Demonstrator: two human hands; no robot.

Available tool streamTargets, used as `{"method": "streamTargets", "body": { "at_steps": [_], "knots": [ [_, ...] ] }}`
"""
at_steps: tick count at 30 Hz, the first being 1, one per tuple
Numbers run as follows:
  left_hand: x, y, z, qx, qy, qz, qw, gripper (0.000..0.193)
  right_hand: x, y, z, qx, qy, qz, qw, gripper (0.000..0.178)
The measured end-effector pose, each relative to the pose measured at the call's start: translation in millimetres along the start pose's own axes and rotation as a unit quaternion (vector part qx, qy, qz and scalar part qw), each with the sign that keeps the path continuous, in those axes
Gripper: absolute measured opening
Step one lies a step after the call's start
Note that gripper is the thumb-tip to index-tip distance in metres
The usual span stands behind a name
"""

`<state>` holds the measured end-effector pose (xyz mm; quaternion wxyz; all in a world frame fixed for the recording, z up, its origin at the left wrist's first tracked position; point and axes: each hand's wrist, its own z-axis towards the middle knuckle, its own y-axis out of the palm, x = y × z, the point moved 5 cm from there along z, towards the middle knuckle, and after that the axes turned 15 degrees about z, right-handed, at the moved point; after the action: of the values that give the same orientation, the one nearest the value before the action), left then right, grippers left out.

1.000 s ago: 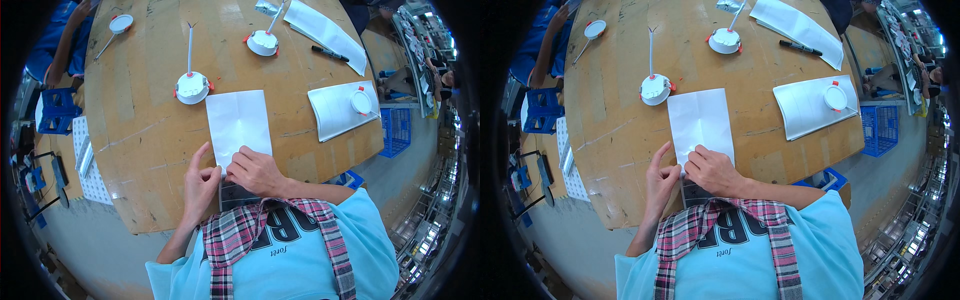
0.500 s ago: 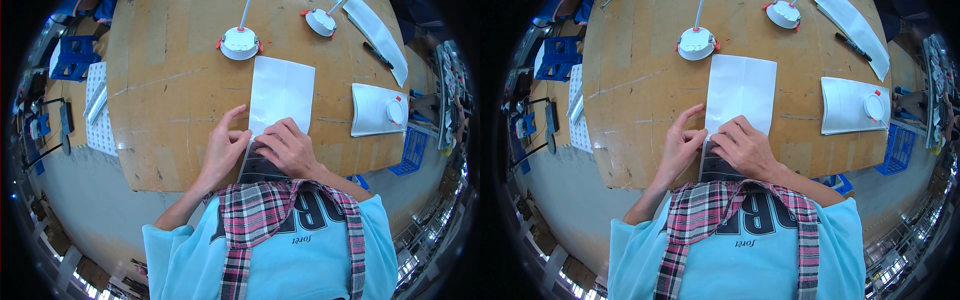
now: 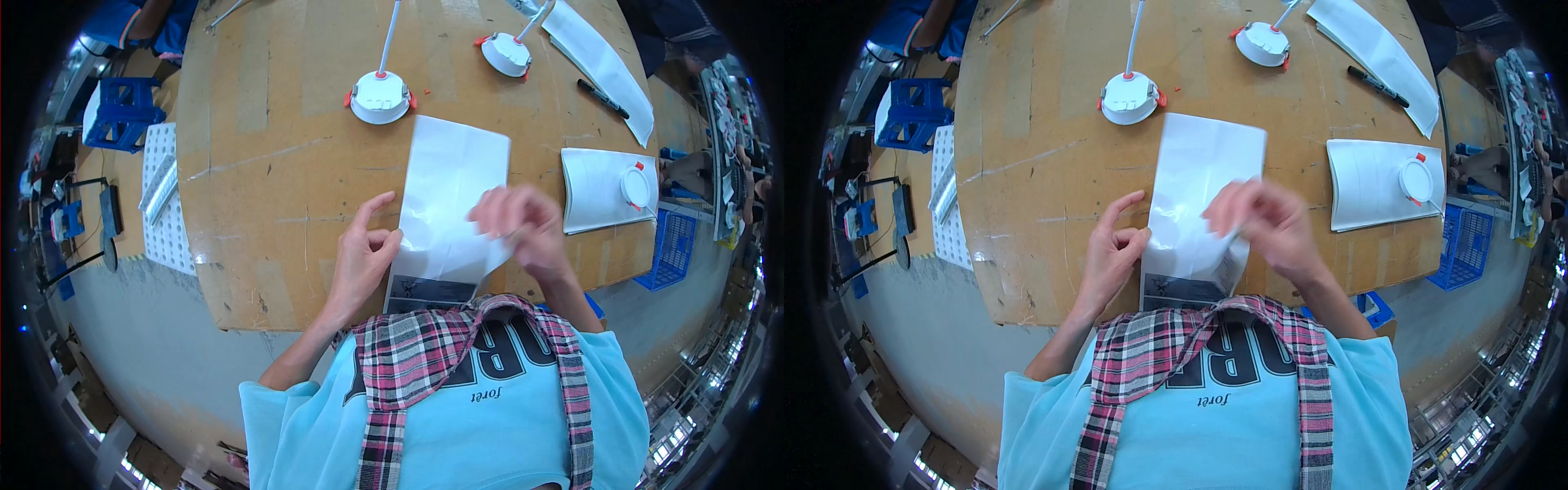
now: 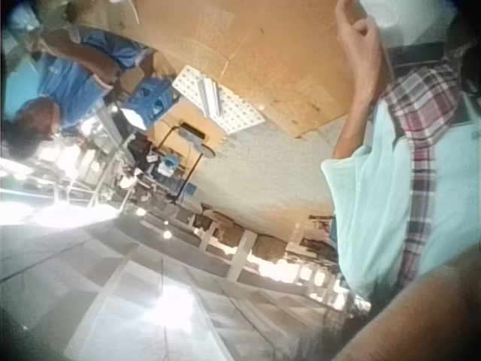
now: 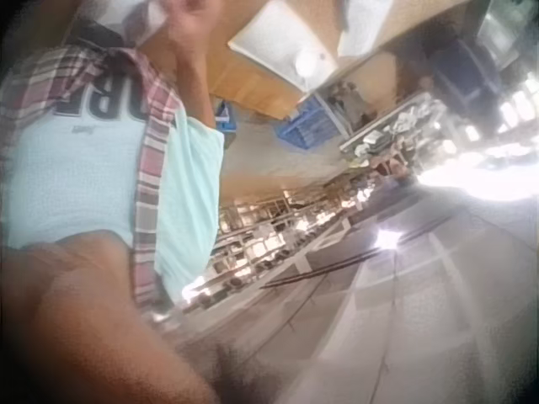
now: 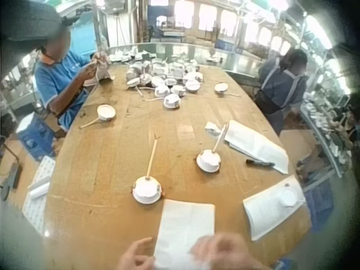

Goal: The recorder is attaching technical labels to the wires of LED lighting components at a workbench in a factory.

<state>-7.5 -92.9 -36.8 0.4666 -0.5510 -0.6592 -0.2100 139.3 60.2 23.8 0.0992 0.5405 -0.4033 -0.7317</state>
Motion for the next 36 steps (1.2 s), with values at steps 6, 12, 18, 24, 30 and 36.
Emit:
{"method": "streamTargets", "body": {
  "at_steps": [6,12,18,24,30,36],
  "knots": [
    [49,-24,-6,0.079,0.059,0.199,0.975,0.054,-65,-14,38,0.031,-0.073,-0.06,0.995,0.013],
    [110,-36,22,0.082,0.25,0.129,0.956,0.058,-56,40,85,-0.056,-0.049,-0.44,0.895,0.015],
    [110,-18,52,-0.035,0.154,-0.094,0.983,0.029,-51,45,103,-0.061,-0.101,-0.501,0.857,0.037],
    [108,-41,75,0.038,0.186,-0.091,0.978,0.024,-49,-3,96,0.029,-0.038,-0.433,0.9,0.04],
    [103,-57,102,0.066,0.168,-0.052,0.982,0.033,-25,-30,116,0.132,0.054,-0.318,0.937,0.019],
    [112,-94,130,0.243,0.236,0.051,0.94,0.073,-29,-37,147,0.136,-0.006,-0.359,0.923,0.02]
  ]
}}
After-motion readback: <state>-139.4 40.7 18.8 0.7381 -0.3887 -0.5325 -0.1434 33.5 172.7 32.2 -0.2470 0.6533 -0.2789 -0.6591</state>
